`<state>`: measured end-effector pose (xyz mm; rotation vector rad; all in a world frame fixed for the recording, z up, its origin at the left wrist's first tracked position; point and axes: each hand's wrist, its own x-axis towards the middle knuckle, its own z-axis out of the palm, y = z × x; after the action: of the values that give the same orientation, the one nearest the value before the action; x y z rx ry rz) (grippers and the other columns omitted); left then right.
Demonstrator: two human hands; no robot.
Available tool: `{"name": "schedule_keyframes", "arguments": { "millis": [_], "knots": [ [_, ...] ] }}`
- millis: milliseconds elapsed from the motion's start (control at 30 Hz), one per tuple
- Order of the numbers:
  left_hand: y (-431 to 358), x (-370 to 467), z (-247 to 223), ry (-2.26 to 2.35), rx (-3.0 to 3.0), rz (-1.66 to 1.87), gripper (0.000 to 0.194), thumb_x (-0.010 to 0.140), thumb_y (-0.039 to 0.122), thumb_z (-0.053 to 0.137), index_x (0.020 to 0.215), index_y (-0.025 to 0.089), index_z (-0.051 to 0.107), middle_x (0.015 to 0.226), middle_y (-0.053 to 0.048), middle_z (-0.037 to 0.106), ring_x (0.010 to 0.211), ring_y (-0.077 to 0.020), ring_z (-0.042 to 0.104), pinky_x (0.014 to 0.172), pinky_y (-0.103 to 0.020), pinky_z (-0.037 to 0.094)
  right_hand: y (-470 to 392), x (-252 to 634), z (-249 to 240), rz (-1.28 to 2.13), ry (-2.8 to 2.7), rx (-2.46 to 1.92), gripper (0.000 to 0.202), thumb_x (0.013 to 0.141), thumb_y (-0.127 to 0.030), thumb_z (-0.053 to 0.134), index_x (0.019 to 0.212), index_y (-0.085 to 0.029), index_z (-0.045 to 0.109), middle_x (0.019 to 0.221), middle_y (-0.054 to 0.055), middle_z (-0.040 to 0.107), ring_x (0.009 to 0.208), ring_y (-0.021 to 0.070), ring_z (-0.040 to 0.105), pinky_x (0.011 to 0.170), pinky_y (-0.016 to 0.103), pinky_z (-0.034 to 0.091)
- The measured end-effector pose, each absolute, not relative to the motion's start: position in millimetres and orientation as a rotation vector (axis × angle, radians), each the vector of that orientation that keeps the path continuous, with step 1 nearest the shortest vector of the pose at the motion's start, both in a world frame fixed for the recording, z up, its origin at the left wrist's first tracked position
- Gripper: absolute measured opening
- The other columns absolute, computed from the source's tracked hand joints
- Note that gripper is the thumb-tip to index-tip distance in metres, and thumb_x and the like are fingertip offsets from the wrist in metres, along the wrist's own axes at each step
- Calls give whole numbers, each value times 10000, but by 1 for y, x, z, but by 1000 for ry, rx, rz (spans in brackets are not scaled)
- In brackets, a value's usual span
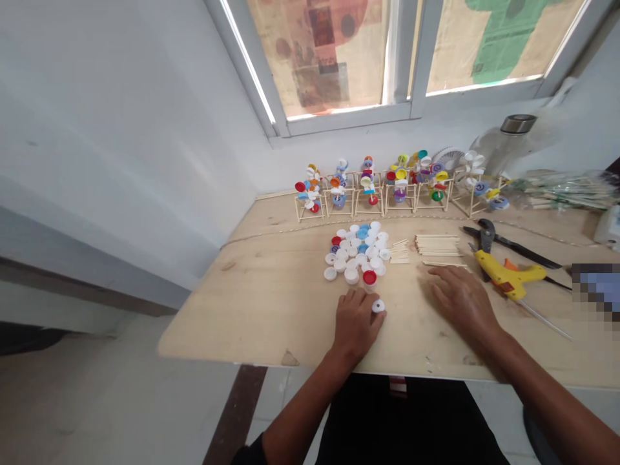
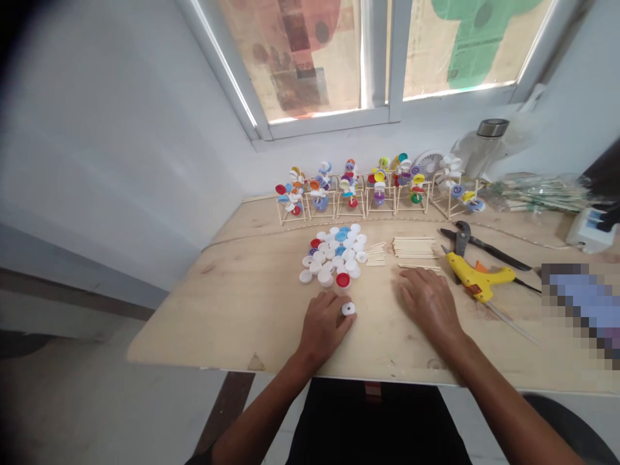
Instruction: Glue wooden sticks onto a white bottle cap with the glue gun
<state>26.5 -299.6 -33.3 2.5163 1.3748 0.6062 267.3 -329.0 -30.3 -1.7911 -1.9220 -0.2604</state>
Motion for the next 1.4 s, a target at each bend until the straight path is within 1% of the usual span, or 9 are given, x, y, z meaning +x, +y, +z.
{"name": "schedule_keyframes", "arguments": {
  "millis": [100, 233, 367, 500, 667, 800, 967, 1133, 1400],
  "knots": [
    [-300, 26, -38, 1372, 2498, 685, 142, 778, 254, 673, 906, 212, 625, 912, -37, 632, 860, -215, 549, 761, -363, 411, -319, 274, -27, -277, -1959, -1839, 244, 892, -249, 463, 959, -157, 679, 981, 90, 702, 945, 232, 598, 828, 350, 386],
    [-301, 25, -41, 1371, 2463, 743, 131, 775, 250, 672, 885, 205, 616, 893, -43, 632, 847, -219, 552, 761, -369, 411, -308, 254, -21, -196, -2075, -1889, 229, 887, -217, 470, 910, -178, 694, 922, 78, 703, 901, 213, 595, 777, 328, 349],
    [-296, 25, -39, 1377, 2442, 765, 130, 777, 248, 664, 885, 205, 608, 909, -54, 639, 868, -228, 565, 765, -373, 415, -305, 218, -20, -76, -2208, -1785, 244, 910, -208, 471, 821, -201, 698, 777, 44, 685, 798, 181, 585, 739, 314, 301],
    [-289, 27, -35, 1346, 2497, 702, 126, 786, 233, 646, 903, 206, 607, 934, -62, 640, 902, -234, 572, 769, -373, 421, -307, 193, -24, -4, -2266, -1663, 217, 889, -176, 502, 763, -187, 678, 727, 33, 671, 737, 162, 571, 725, 309, 284],
    [-286, 29, -33, 1332, 2551, 667, 147, 813, 218, 603, 959, 200, 613, 1012, -78, 635, 941, -242, 563, 767, -378, 429, -315, 187, -26, 79, -2209, -1630, 188, 888, -185, 505, 796, -190, 669, 761, 29, 679, 771, 170, 582, 740, 310, 292],
    [-288, 29, -34, 1291, 2561, 695, 177, 815, 220, 588, 990, 204, 612, 1021, -76, 633, 940, -243, 555, 758, -379, 427, -316, 196, -27, 148, -2188, -1622, 182, 892, -210, 502, 800, -201, 659, 775, 17, 684, 791, 167, 595, 743, 300, 305],
    [-290, 27, -37, 1266, 2549, 740, 222, 801, 195, 573, 1021, 204, 603, 1044, -85, 627, 988, -252, 545, 774, -387, 426, -292, 222, -22, -13, -2074, -1804, 186, 871, -229, 500, 844, -193, 680, 828, 42, 705, 796, 174, 603, 731, 298, 305],
    [-290, 26, -40, 1258, 2529, 736, 231, 807, 195, 550, 1033, 200, 600, 1044, -84, 630, 973, -254, 547, 774, -394, 421, -265, 237, -9, -138, -2121, -2001, 226, 876, -227, 474, 884, -191, 697, 900, 72, 710, 866, 199, 597, 735, 317, 291],
    [-290, 26, -41, 1237, 2520, 757, 221, 803, 192, 553, 1018, 203, 602, 1033, -82, 632, 964, -248, 551, 760, -387, 418, -237, 240, -3, -197, -2185, -2058, 244, 899, -236, 472, 953, -179, 703, 976, 105, 696, 910, 223, 562, 733, 335, 270]
  ]
}}
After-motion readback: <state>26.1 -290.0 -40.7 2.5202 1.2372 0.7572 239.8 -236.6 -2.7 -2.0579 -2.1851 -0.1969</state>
